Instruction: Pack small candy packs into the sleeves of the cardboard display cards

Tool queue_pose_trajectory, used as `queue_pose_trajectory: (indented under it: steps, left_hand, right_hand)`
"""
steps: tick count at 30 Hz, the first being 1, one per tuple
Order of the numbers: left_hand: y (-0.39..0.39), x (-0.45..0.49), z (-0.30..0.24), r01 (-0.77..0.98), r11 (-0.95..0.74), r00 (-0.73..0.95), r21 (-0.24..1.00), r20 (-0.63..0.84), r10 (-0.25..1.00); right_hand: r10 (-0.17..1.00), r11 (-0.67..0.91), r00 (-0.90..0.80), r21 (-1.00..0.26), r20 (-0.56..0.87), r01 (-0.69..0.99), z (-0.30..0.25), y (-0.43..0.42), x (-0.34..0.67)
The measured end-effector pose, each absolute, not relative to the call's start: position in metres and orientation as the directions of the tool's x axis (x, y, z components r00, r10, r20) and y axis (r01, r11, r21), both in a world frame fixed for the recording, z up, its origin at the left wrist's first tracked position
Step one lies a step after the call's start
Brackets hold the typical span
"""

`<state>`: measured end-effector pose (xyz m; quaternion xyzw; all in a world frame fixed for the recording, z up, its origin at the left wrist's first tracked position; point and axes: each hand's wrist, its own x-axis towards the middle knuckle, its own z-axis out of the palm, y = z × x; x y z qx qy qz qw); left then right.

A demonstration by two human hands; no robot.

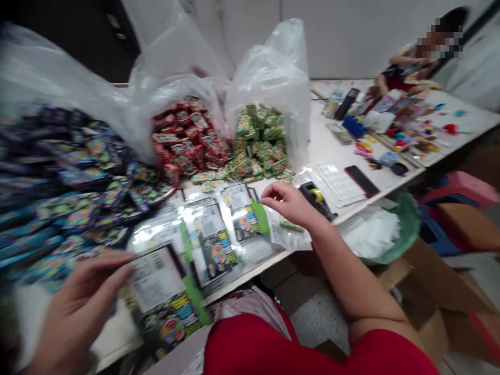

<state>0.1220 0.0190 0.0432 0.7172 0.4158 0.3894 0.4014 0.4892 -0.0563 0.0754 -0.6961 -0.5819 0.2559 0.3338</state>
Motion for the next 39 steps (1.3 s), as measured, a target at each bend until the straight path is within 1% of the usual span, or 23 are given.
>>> queue_pose_trajectory:
  steps: [1, 2, 4, 5, 7, 11, 13, 18, 24, 27, 29, 31, 33, 34, 36, 37, 39]
  left_hand:
    - [0.018, 0.124, 0.044, 0.243, -0.336, 0.357, 0.91, 0.238, 0.903]
    - [0.017, 0.127, 0.045, 0.215, -0.333, 0.361, 0.918, 0.242, 0.901]
    - [0.015, 0.131, 0.047, 0.178, -0.324, 0.367, 0.929, 0.243, 0.898]
    - [0.014, 0.133, 0.049, 0.173, -0.31, 0.369, 0.935, 0.23, 0.9]
    - [0.011, 0.133, 0.051, 0.164, -0.289, 0.373, 0.943, 0.212, 0.903]
    - [0.008, 0.127, 0.052, 0.132, -0.282, 0.385, 0.95, 0.213, 0.898]
    - [0.008, 0.125, 0.051, 0.116, -0.277, 0.391, 0.954, 0.212, 0.895]
    - [0.01, 0.125, 0.046, 0.098, -0.296, 0.387, 0.95, 0.237, 0.891]
    - [0.008, 0.131, 0.042, 0.108, -0.355, 0.331, 0.929, 0.303, 0.894]
    - [0.007, 0.132, 0.04, 0.116, -0.36, 0.32, 0.926, 0.308, 0.896]
    - [0.007, 0.132, 0.04, 0.125, -0.377, 0.304, 0.918, 0.326, 0.895]
    - [0.006, 0.131, 0.04, 0.133, -0.409, 0.285, 0.903, 0.36, 0.888]
    - [0.005, 0.13, 0.042, 0.14, -0.446, 0.288, 0.884, 0.395, 0.872]
    - [0.005, 0.13, 0.044, 0.156, -0.458, 0.299, 0.875, 0.401, 0.866]
    - [0.007, 0.131, 0.047, 0.219, -0.46, 0.331, 0.861, 0.378, 0.865]
    - [0.009, 0.132, 0.048, 0.26, -0.447, 0.347, 0.856, 0.35, 0.87]
    - [0.013, 0.133, 0.05, 0.325, -0.4, 0.377, 0.857, 0.271, 0.886]
  right_hand:
    - [0.997, 0.014, 0.056, -0.826, 0.055, 0.563, 0.09, -0.048, 0.469]
    - [0.994, 0.101, -0.078, -0.861, 0.072, 0.498, 0.103, -0.04, 0.448]
    - [0.94, 0.243, -0.321, -0.879, 0.111, 0.409, 0.122, -0.022, 0.406]
    - [0.905, 0.295, -0.408, -0.869, 0.121, 0.397, 0.127, -0.013, 0.387]
    - [0.862, 0.344, -0.497, -0.834, 0.098, 0.432, 0.128, 0.005, 0.355]
    - [0.864, 0.266, -0.497, -0.764, -0.082, 0.588, 0.115, 0.03, 0.326]
    - [0.859, 0.25, -0.495, -0.738, -0.13, 0.627, 0.11, 0.035, 0.321]
    - [0.885, 0.26, -0.453, -0.694, -0.108, 0.672, 0.111, 0.033, 0.314]
    - [0.889, 0.181, -0.421, -0.709, -0.178, 0.682, 0.115, 0.03, 0.309]
    - [0.892, 0.175, -0.415, -0.707, -0.181, 0.685, 0.114, 0.031, 0.309]
    - [0.893, 0.164, -0.415, -0.73, -0.177, 0.663, 0.11, 0.034, 0.31]
    - [0.883, 0.086, -0.414, -0.791, -0.221, 0.605, 0.104, 0.038, 0.313]
    - [0.83, -0.092, -0.441, -0.864, -0.341, 0.495, 0.096, 0.043, 0.315]
    - [0.778, -0.21, -0.47, -0.877, -0.418, 0.432, 0.092, 0.044, 0.315]
    - [0.638, -0.433, -0.553, -0.844, -0.535, 0.316, 0.083, 0.047, 0.313]
    - [0.572, -0.516, -0.595, -0.812, -0.565, 0.274, 0.079, 0.048, 0.312]
    - [0.504, -0.6, -0.659, -0.775, -0.559, 0.198, 0.07, 0.052, 0.313]
